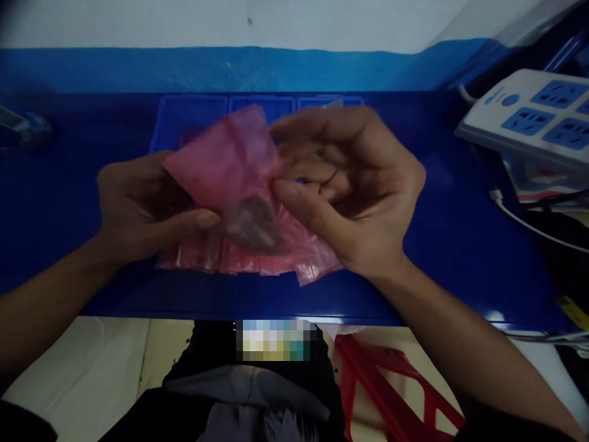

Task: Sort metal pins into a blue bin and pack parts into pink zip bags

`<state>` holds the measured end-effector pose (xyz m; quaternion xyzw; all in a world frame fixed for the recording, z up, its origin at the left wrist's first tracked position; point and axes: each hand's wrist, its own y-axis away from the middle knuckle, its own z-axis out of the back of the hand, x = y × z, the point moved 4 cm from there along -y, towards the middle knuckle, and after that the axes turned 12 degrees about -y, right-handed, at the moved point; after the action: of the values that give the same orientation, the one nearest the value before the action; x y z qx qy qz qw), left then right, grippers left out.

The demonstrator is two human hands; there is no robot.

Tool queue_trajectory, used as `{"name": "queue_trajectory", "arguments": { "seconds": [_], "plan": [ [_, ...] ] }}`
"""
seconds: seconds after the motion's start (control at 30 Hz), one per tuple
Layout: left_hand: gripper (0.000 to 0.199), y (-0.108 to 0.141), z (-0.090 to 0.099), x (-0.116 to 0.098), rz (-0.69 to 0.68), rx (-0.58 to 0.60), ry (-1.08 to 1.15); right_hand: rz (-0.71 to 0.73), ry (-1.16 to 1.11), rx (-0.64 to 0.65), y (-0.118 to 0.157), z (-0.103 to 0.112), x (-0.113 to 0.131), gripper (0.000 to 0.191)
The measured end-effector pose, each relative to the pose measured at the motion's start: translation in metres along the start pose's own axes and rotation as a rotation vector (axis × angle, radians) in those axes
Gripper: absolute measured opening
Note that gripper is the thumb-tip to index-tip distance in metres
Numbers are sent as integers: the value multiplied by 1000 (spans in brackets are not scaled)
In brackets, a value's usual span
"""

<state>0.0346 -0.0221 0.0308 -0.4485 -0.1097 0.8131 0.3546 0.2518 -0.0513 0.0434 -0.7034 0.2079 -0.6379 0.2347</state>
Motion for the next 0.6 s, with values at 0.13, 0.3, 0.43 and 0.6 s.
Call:
{"name": "queue_trajectory", "arguments": {
  "seconds": [0.13, 0.3, 0.43, 0.6],
  "plan": [
    [16, 0, 4, 3, 112, -71, 19, -152, -163, -9, -2, 0, -12, 34],
    [20, -3, 10, 3, 82, -353, -187, -510, -363, 190, 7, -11, -26, 39],
    [18, -1, 12, -4, 52, -453, -306, -609, -476, 337, 9, -20, -26, 20],
    [45, 2, 0, -5, 7, -36, 19, -282, -127, 246, 10, -18, -13, 10]
  ]
}}
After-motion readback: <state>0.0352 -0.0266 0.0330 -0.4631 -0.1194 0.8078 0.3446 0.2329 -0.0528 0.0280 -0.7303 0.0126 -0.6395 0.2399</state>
